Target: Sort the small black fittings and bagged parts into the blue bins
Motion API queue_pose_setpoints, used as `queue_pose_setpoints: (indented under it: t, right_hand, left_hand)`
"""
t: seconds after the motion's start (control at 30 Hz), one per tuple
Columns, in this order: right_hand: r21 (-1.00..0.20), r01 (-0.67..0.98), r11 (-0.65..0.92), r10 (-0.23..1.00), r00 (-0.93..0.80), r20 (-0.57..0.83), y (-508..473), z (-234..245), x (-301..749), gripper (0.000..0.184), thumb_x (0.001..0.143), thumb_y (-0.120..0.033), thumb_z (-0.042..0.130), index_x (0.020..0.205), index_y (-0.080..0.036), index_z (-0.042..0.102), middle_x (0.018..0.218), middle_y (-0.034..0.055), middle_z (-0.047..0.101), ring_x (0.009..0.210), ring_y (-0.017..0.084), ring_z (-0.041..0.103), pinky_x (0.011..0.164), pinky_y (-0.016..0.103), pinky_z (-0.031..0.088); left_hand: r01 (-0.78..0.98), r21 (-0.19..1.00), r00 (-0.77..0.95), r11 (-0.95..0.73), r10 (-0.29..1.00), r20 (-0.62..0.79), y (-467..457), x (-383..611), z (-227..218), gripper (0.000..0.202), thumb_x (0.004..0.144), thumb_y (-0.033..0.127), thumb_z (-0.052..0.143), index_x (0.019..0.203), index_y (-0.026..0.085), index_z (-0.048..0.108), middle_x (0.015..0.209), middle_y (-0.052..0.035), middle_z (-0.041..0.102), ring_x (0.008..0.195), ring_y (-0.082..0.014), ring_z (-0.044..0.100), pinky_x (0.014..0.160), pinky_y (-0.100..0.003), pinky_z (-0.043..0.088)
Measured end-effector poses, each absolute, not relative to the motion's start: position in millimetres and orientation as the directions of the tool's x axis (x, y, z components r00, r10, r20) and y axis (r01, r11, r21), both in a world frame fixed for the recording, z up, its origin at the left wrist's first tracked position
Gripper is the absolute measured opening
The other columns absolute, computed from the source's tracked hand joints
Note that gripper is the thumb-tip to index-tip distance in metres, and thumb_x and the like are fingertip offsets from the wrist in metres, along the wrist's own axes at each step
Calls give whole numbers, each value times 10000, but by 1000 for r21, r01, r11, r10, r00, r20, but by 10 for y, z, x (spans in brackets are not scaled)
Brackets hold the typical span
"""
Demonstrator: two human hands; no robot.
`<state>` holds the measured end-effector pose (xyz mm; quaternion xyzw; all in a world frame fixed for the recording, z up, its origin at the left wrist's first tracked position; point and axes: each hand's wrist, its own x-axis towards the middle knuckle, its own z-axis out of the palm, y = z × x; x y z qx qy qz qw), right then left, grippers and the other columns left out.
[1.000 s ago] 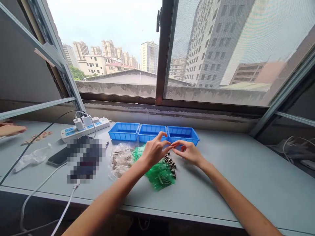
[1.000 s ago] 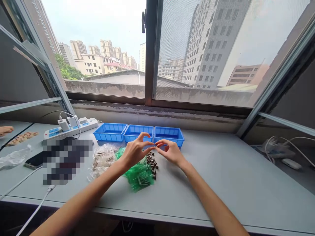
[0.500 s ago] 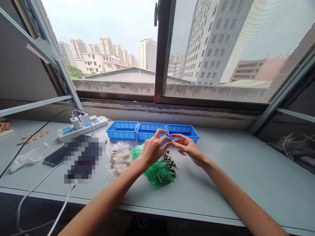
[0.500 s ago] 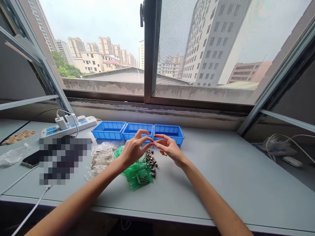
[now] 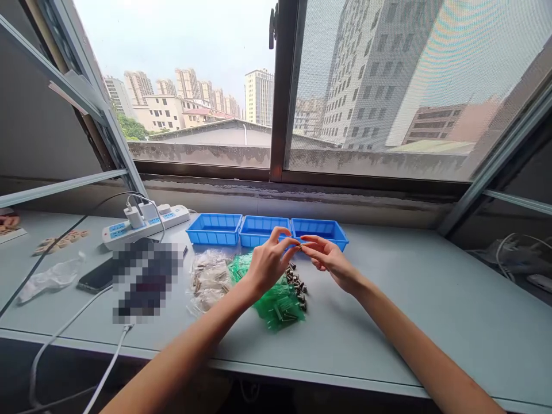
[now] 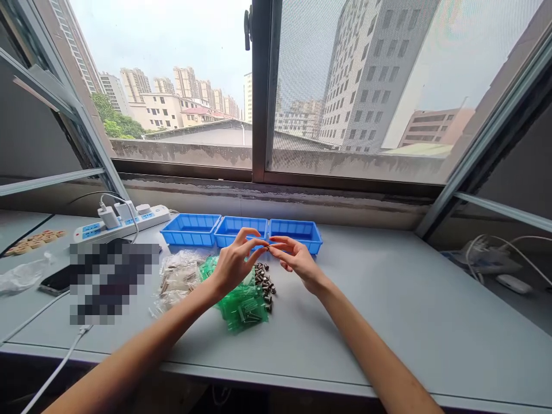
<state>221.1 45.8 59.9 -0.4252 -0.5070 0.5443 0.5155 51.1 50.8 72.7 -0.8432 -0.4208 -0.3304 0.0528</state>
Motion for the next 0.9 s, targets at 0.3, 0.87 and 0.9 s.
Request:
queue_pose_setpoints:
  t: [0.3,0.87,0.9]
  right_hand:
    - [-989,-8,146,989,-16,146,452,592,2182,451,544,-443,803,901,-200,673,876,46,661,511,67,429,436,216,252]
    - [-979,-202,6,993,-117,30,419,643,2152,535,531,-461,817,975,-206,661,771,-9,608,458,32,306,437,226,194]
    - [-982,-188,21,994,-101,41,421,644,2157,519,535,-462,813,962,-205,667,790,-6,609,462,32,307,438,226,199]
  left_hand:
    - [769,183,406,-613,689,601,524,501,709,119,867,303,575,943,240,641,1112,-33,547,708,-101,620,479,-173,402]
    - [701,282,440,-655,709,552,465,538,739,131,945,276,385,1030,219,467,1099,-26,545,652,-89,589,499,-198,414]
    - [709,273,444,-651,712,544,464,540,740,138,945,285,388,1032,221,474,1099,-24,546,648,-86,588,497,-195,413]
